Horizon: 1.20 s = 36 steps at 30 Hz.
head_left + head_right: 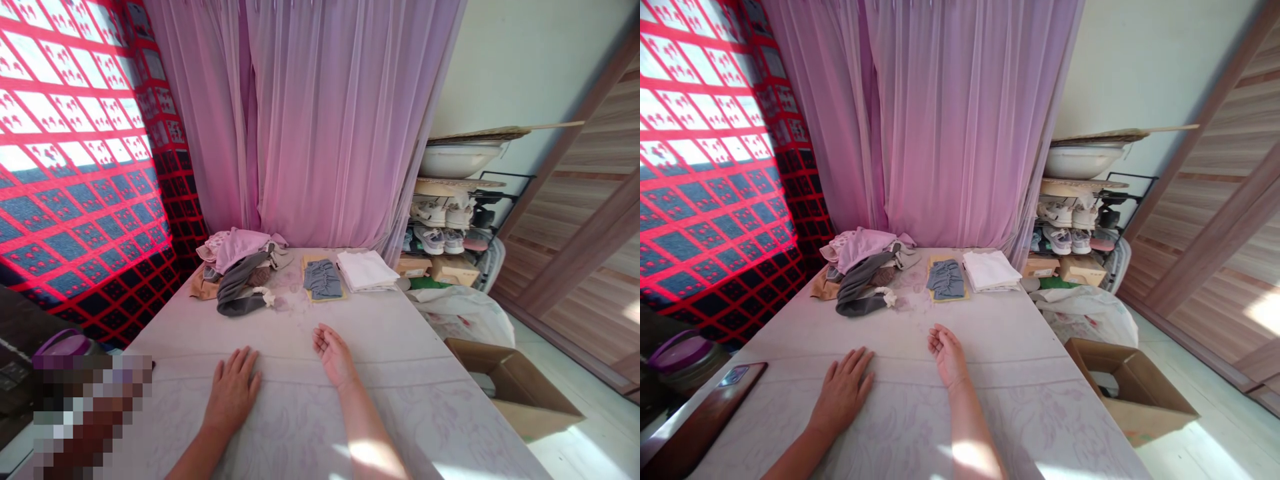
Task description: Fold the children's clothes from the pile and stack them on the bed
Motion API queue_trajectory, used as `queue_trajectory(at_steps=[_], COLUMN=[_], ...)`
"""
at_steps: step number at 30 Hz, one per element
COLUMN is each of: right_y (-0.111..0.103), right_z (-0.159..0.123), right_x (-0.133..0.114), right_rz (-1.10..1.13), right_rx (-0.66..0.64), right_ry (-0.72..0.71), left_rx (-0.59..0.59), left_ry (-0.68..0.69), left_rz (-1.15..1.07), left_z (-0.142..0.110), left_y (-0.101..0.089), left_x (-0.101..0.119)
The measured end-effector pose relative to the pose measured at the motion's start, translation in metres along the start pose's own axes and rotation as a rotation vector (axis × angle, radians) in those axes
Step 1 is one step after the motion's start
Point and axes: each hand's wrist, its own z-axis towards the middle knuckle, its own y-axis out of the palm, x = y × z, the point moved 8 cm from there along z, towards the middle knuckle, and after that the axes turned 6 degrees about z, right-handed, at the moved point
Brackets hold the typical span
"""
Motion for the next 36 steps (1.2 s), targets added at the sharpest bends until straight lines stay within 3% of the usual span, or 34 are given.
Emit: queue_trajectory(at_steps=[17, 23, 27, 32, 36], right_y=[-0.004, -0.010, -0.002, 0.017, 0.014], right_z=[-0.002, 0.005, 0.015, 0.032, 0.045], right_x=[0.000, -0.003, -0.016, -0.020, -0.017], right_rz=[-0.001, 0.188, 0.356, 0.338, 0.356], right_rx=[0.024, 0.088, 0.068, 0.027, 0.050], right_ry=[-0.032, -0.012, -0.025, 0.019, 0.032], left_rx=[0.058, 0.017, -0.005, -0.039, -0.053], left_ry=[0.017, 0.011, 0.006, 0.003, 0.005], left_rz=[-0.028, -0.007, 0.032, 0.068, 0.063], left_z=[-0.002, -0.001, -0.001, 0.001, 0.000], left_y=[-0.002, -0.002, 0.001, 0.003, 0.008], left_x=[0.001, 0.002, 0.002, 0.002, 0.001])
